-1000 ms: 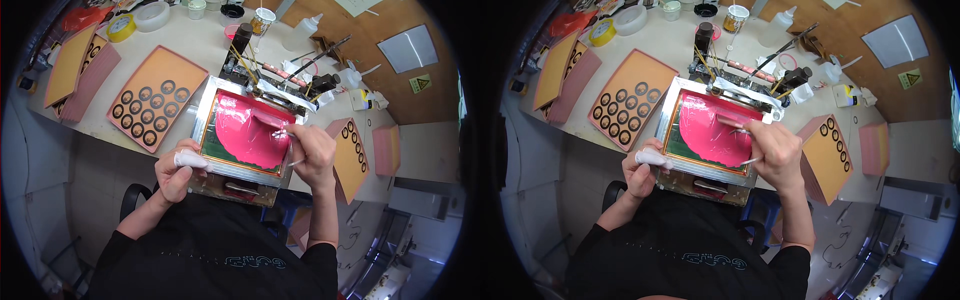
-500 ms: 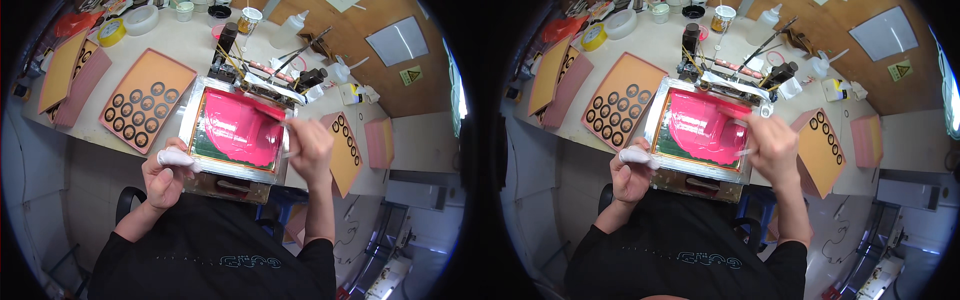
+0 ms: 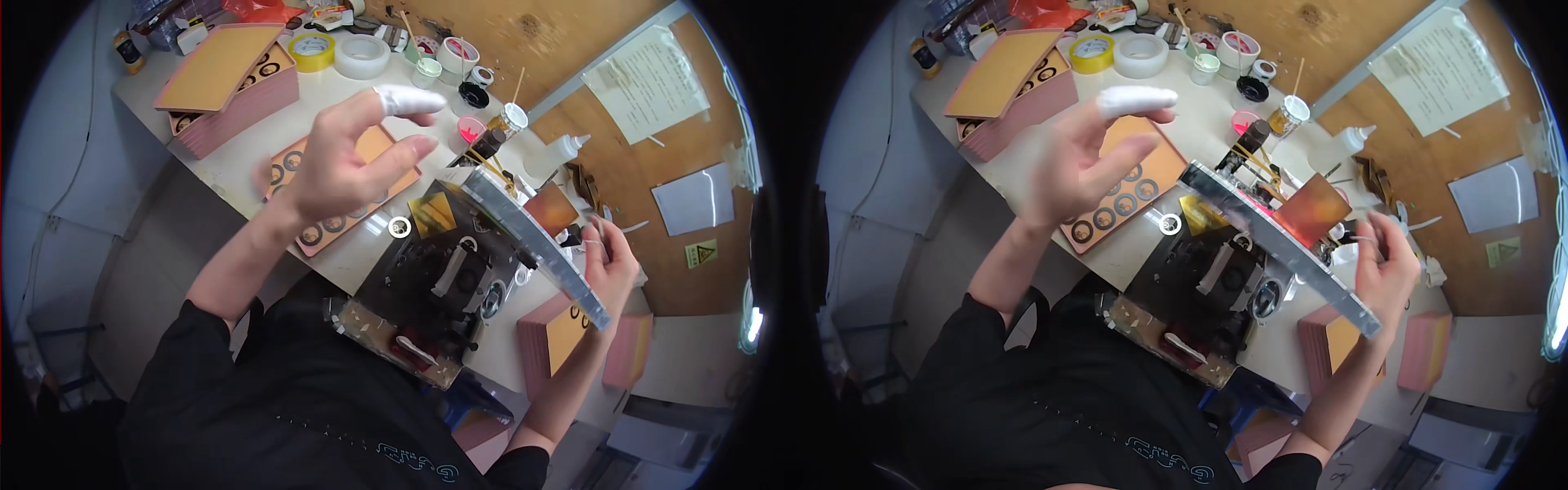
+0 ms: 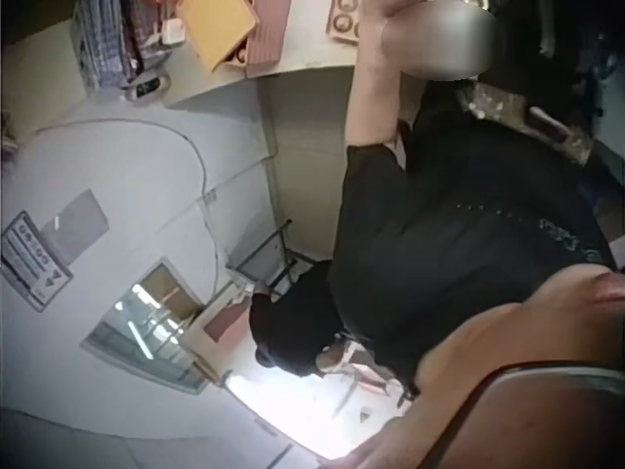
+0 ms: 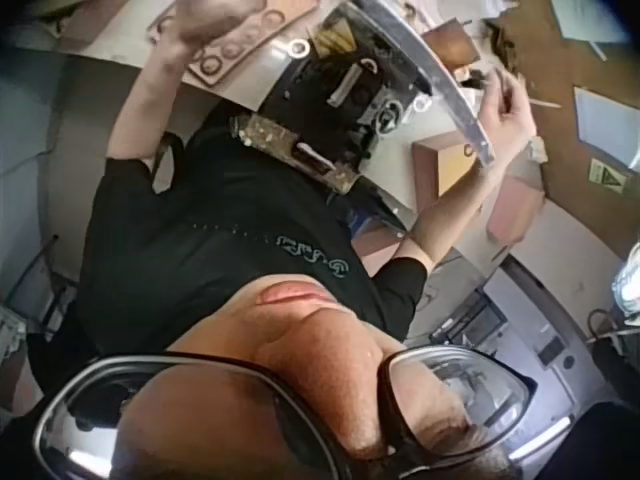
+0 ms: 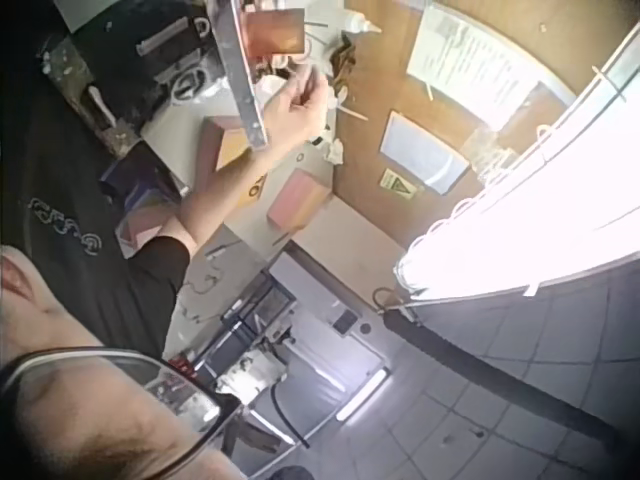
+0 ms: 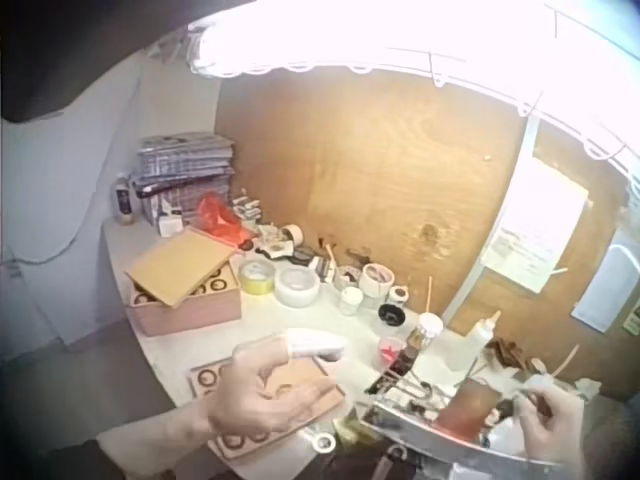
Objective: Performing screen printing on circular wooden components.
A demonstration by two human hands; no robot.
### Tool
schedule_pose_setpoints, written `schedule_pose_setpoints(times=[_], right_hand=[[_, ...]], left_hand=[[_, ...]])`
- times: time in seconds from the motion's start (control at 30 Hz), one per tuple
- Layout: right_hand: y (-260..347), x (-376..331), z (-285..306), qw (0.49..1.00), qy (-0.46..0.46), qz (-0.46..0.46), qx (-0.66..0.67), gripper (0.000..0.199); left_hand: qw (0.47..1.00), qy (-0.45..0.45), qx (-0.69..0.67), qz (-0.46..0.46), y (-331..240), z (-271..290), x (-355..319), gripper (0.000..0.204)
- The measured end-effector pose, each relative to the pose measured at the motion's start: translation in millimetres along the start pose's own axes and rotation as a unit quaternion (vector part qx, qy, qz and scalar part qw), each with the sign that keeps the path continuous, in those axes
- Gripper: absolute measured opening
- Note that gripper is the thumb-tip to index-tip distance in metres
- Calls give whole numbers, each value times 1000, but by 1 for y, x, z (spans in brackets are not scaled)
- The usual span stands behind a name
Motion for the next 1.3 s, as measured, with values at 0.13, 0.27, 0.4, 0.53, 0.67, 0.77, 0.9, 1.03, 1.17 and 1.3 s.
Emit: schedule_pose_setpoints(times=[0.13, 0.27, 0.4, 0.53, 0.67, 0.77, 0.9, 1.03, 1.17, 1.3], right_hand=[[-43, -48, 29, 988, -74, 23, -131, 38], [-74, -128, -22, 969, 65, -221, 93, 45], [-33, -140, -54, 990, 63, -105, 66, 47], [-22, -139, -58, 992, 94, -56, 67, 50], [-21, -128, -67, 988, 140, 3, 69, 50], [-16, -118, -76, 979, 196, 5, 54, 49], [-10, -117, -73, 971, 231, 31, 53, 46], [-14, -117, -62, 979, 194, 23, 61, 41], [-26, -115, -31, 995, 95, -31, 25, 39], [-93, -128, 62, 980, -118, -137, -85, 37]], left_hand=[[925, 176, 336, -12, 99, 31, -28, 20], [891, 231, 389, -30, 122, 42, -52, 18], [861, 280, 424, 23, 125, 28, -52, 18], [861, 274, 428, 23, 127, 29, -51, 19], [894, 218, 388, -53, 126, 39, -42, 21], [917, 117, 380, -42, 98, 55, -28, 23], [925, 32, 372, -76, 68, 61, -28, 26], [946, -6, 314, -83, 53, 61, -42, 26], [935, -76, 345, 39, 34, 111, -69, 29], [935, -99, 330, 84, 45, 139, -87, 32]])
Point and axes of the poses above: each hand's wrist, its own x-axis towards the middle knuckle, its own z-axis out of the back of the hand, y = z × x, the point moved 5 cm from there along x, towards the middle knuckle, and after that the axes turned 6 degrees about -y, right-handed, at the moved point
